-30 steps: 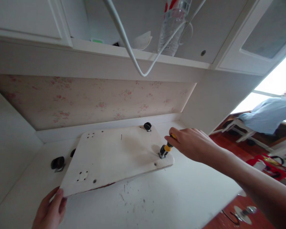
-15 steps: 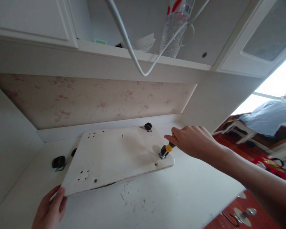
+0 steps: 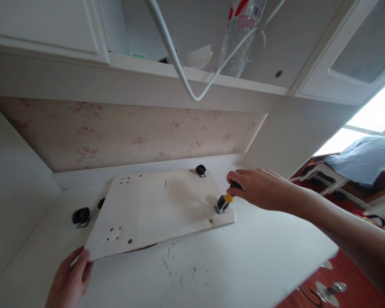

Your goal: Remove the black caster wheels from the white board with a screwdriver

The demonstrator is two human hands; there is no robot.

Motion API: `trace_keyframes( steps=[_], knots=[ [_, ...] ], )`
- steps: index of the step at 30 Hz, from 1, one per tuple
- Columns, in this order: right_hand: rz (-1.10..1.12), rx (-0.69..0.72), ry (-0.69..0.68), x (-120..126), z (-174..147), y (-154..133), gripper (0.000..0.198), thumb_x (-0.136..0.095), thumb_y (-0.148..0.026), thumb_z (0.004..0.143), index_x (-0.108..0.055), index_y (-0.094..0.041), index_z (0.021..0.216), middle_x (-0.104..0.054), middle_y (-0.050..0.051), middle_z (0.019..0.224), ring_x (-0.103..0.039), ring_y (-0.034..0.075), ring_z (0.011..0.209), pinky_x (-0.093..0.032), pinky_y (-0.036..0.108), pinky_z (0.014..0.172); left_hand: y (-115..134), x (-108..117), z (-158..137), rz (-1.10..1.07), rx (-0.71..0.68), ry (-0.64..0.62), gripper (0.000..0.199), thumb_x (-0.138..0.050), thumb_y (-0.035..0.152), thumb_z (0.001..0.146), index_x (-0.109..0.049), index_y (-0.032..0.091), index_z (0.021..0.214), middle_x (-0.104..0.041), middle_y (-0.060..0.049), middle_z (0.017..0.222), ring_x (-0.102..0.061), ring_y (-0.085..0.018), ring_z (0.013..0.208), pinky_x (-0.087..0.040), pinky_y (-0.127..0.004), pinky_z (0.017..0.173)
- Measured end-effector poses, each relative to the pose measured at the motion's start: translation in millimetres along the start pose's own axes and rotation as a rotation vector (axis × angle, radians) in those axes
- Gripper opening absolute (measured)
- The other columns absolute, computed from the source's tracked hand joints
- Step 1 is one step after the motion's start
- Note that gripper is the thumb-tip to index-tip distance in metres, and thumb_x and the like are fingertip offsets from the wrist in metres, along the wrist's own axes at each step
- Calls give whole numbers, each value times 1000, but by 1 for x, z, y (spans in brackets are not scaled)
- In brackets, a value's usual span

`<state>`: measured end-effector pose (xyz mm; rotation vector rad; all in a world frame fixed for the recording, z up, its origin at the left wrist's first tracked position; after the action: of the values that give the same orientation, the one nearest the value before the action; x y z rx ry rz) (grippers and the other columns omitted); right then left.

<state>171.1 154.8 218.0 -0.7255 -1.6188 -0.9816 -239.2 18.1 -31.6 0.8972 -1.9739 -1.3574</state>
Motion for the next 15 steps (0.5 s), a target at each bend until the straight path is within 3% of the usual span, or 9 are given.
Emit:
trace_keyframes(
  steps=[2, 5, 7, 9, 12, 15],
  knots=[
    [65, 52, -7, 2, -1, -2, 33, -41, -50, 93, -58, -26, 105, -69, 6, 100, -65, 23, 76, -41, 34, 60, -4, 1, 1, -19, 72, -33, 49, -73, 48, 52, -64, 26, 94, -61, 2, 77, -55, -12, 67, -48, -18, 53],
    [-76, -117, 24, 3, 0, -1, 53, -30, -64, 92, -61, -21, 98, -69, 11, 86, -66, 30, 73, -41, 38, 59, -8, 3, 4, -26, 86, -39, 53, -74, 50, 53, -63, 28, 99, -60, 3, 80, -56, -12, 72, -49, -17, 56],
    [-184, -201, 38, 3, 1, 0, 60, -22, -63, 94, -63, -18, 92, -67, 14, 74, -66, 32, 70, -40, 40, 59, -8, 3, 4, -24, 84, -40, 54, -74, 50, 54, -62, 28, 101, -60, 2, 82, -56, -13, 73, -49, -17, 57],
    [-156, -137, 18, 2, 1, 1, 52, -23, -53, 97, -62, -18, 93, -68, 12, 75, -66, 29, 70, -40, 39, 60, -6, 3, 3, -24, 89, -44, 54, -74, 50, 54, -62, 27, 101, -60, 1, 85, -56, -13, 73, -49, -17, 56],
    [36, 44, -24, 1, 0, 2, 38, -30, -47, 96, -59, -23, 103, -69, 8, 92, -65, 23, 73, -42, 36, 63, -4, 2, 2, -27, 100, -55, 53, -74, 49, 54, -62, 26, 101, -60, 1, 86, -56, -13, 73, -49, -18, 56],
    [30, -40, -19, 1, 1, 4, 48, -31, -59, 93, -61, -24, 104, -69, 10, 91, -66, 27, 74, -43, 40, 65, -3, 1, 1, -41, 91, -43, 50, -73, 47, 56, -62, 25, 100, -60, 1, 84, -55, -13, 70, -49, -20, 56]
  ],
)
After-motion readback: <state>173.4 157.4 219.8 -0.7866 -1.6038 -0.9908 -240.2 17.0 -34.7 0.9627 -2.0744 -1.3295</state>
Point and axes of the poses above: each hand's wrist, its own z-axis towards the middle knuckle, its own x-axis out of the back of the hand, y = z × x, the point moved 2 cm from there along z, towards the middle knuckle
